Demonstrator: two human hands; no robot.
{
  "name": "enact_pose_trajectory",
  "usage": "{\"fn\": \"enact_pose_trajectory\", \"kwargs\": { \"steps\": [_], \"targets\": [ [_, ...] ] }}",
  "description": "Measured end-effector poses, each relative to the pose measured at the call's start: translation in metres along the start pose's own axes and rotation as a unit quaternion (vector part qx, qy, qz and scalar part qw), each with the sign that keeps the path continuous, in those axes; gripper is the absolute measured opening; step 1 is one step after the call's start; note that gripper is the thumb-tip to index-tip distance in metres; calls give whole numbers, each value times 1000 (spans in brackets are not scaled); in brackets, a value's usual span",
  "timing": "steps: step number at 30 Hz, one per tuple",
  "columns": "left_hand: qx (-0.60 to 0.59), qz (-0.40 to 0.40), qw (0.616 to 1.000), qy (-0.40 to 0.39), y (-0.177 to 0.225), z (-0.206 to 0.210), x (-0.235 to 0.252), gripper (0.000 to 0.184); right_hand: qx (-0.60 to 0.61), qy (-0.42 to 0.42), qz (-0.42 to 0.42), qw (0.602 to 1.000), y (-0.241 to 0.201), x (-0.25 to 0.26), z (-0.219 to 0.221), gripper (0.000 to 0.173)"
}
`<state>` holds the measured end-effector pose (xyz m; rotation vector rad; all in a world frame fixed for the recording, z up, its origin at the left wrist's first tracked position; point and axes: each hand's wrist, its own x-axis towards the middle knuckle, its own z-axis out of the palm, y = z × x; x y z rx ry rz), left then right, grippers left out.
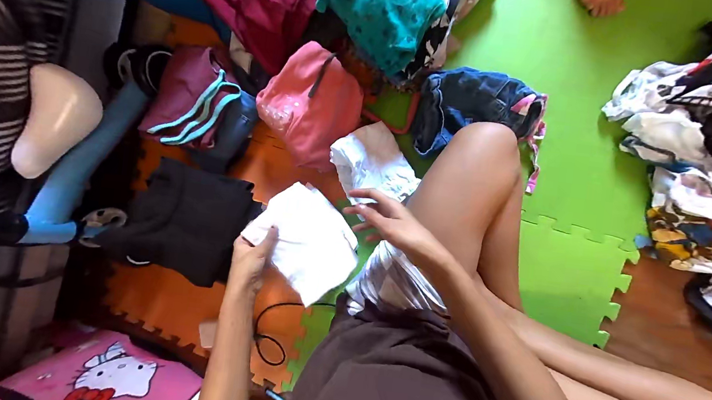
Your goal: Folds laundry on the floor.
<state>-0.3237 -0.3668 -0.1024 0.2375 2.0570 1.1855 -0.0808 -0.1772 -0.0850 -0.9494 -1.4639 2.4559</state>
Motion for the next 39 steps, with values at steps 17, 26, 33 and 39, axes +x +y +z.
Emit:
{"fn": "enact_pose_trajectory", "kwargs": {
  "steps": [17,26,33,39],
  "targets": [
    [493,338,796,92,-84,49,13,91,91,570,45,815,108,-250,-272,38],
    [513,345,778,113,-61,34,21,81,-303,658,64,687,49,-216,-366,76],
    [375,483,791,-14,10,127,-18,72,-413,628,35,658,70,-236,-280,25],
    [360,545,706,-274,50,284,-95,53,-389,526,137,744,135,-257,-151,26]
  ]
}}
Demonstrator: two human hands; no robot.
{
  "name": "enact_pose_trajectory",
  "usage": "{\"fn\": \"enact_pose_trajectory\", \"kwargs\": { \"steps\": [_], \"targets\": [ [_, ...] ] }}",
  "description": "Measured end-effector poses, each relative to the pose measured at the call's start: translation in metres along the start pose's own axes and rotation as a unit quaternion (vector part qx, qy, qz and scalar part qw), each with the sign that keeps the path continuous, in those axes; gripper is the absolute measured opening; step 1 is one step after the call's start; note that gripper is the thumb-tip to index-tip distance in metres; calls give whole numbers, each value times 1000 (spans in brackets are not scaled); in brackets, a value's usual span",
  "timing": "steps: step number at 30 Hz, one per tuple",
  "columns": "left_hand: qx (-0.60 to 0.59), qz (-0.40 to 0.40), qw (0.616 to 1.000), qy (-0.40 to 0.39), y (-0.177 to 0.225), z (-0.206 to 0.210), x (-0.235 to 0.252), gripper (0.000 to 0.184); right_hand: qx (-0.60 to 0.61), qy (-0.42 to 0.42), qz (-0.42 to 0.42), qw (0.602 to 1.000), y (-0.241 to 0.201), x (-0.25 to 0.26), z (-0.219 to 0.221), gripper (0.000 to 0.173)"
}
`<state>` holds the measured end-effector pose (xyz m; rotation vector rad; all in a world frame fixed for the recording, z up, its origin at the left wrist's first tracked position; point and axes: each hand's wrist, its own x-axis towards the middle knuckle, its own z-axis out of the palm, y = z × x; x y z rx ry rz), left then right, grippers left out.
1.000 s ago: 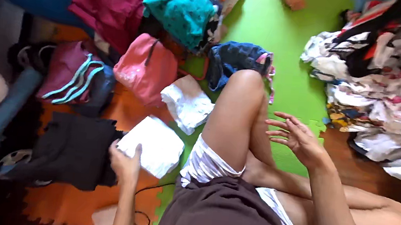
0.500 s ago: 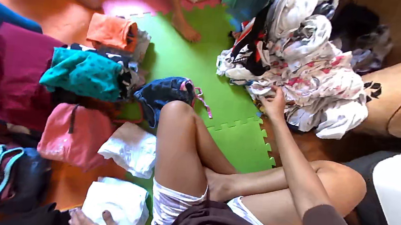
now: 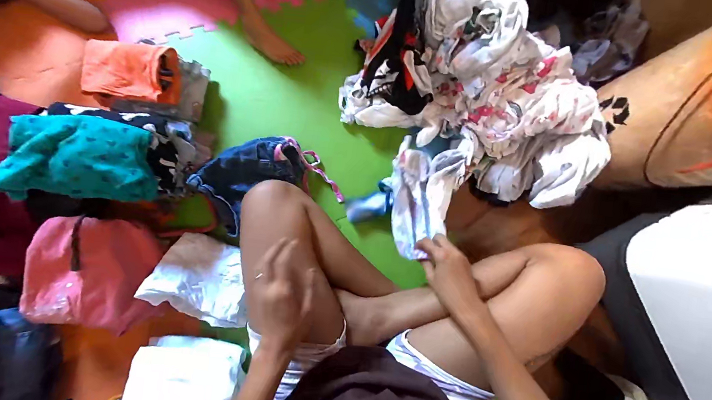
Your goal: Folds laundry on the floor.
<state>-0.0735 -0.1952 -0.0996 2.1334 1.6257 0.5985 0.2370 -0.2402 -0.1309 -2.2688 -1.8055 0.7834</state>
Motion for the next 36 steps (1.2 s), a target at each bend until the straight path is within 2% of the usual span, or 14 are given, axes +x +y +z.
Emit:
{"fn": "enact_pose_trajectory", "kwargs": {
  "steps": [4,7,9,13,15,17,20,22,24,26,29,32,34,36],
  "targets": [
    [-41,116,982,-144,54,59,50,50,27,-81,-26,996,-20,-58,28,34],
    [-62,187,959,-203,80,89,70,37,96,-26,-40,994,-21,-73,27,42],
    [-53,229,940,-246,89,105,71,30,167,69,-9,983,-12,-70,10,37],
    [30,180,897,-402,98,125,33,65,156,159,88,971,23,-46,-39,33],
    [52,97,888,-448,95,131,18,68,129,105,117,979,27,-30,-57,40],
    [23,58,891,-449,88,130,18,49,107,23,132,985,25,-9,-58,47],
    [-24,79,893,-443,81,113,15,40,33,-135,164,977,21,17,-28,56],
    [-39,90,895,-435,77,96,12,38,12,-230,157,960,18,34,-3,49],
    [-41,82,896,-435,73,72,19,41,62,-243,111,962,17,41,11,41],
    [-42,81,917,-389,74,47,38,41,125,-187,42,973,14,32,5,32],
    [-66,167,949,-258,86,20,71,41,227,-110,-124,960,-2,6,-35,22],
    [-158,257,916,-264,103,16,91,42,254,33,-228,939,-46,-27,-100,20],
    [-213,259,886,-319,109,30,88,43,309,171,-290,889,-89,-45,-153,31],
    [-193,241,880,-362,103,58,72,45,404,265,-377,790,-135,-59,-198,39]
  ]
}}
